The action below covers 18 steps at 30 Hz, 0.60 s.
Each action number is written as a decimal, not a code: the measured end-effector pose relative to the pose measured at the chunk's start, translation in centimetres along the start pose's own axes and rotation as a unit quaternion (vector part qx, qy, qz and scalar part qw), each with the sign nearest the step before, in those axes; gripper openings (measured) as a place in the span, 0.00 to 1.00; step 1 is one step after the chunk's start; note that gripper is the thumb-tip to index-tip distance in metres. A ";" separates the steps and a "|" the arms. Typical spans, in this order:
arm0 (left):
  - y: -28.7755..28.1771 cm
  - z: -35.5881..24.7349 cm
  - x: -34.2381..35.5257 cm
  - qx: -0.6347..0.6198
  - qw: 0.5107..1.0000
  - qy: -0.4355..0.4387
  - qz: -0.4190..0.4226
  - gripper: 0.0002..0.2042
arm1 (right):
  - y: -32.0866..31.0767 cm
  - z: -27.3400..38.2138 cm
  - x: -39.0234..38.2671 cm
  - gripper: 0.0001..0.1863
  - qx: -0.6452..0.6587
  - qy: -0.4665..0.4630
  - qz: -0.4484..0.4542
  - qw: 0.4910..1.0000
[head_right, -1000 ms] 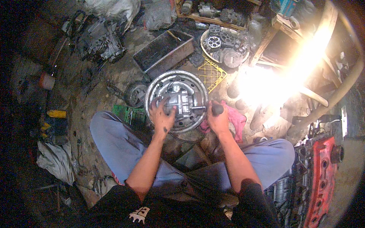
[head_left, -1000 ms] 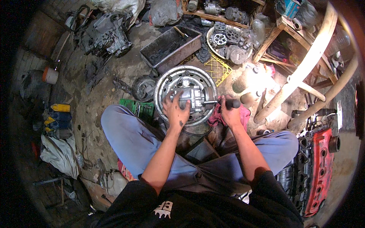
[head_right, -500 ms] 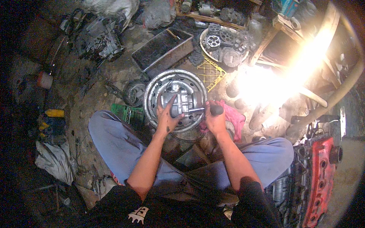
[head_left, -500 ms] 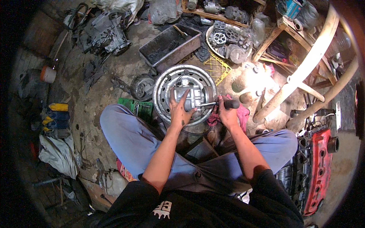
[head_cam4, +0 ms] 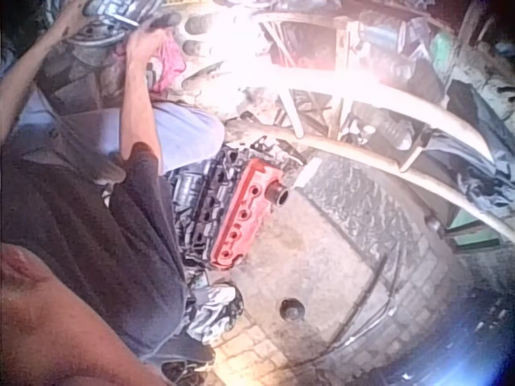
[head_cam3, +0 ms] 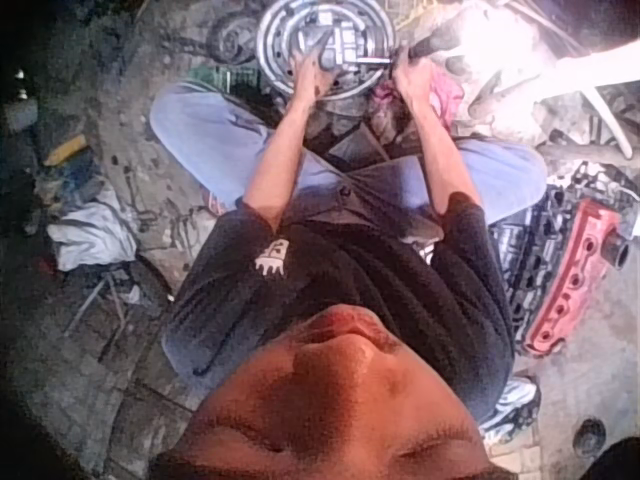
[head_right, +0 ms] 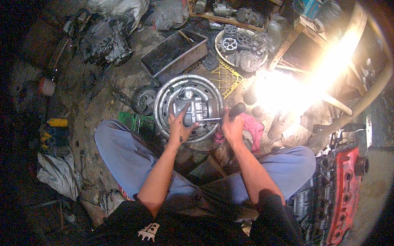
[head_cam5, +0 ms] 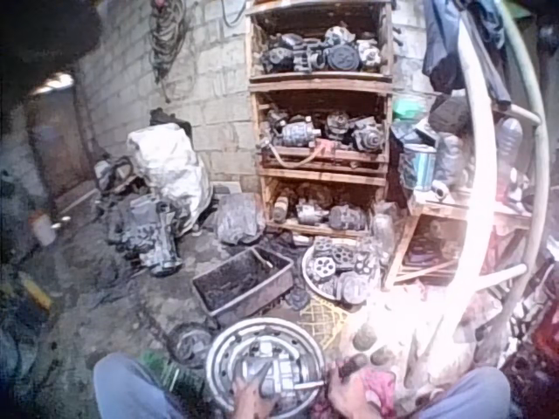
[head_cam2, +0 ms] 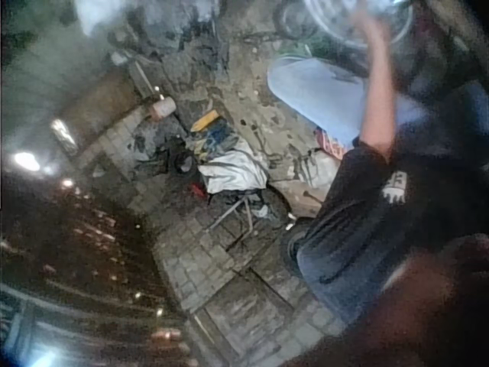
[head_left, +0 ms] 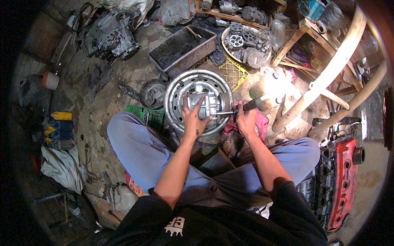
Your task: The person sits on the floor and uses a hammer and punch to work on a mechanical part placed on a metal rim. They repeatedly strike the punch with the hammer to adjust or remove components from the part.
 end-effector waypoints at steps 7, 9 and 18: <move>0.0 -0.4 0.0 -0.005 1.000 0.007 -0.009 0.44 | 1.0 0.4 3.1 0.24 -0.058 -0.089 -0.012 0.994; 0.0 -0.3 0.0 -0.001 1.000 0.010 -0.011 0.45 | 1.6 0.8 4.1 0.20 -0.101 -0.083 0.050 0.990; 0.1 -0.1 0.0 0.016 1.000 0.007 -0.010 0.45 | 4.4 -1.2 7.1 0.24 -0.101 0.003 0.177 0.979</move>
Point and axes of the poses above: each hand's wrist, its own x-axis towards the middle knuckle, its own y-axis out of the palm, z = x × y, the point moved 6 cm from there along x, towards the middle knuckle, and after that the axes turned 15 degrees about -x, right-handed, at the moved point
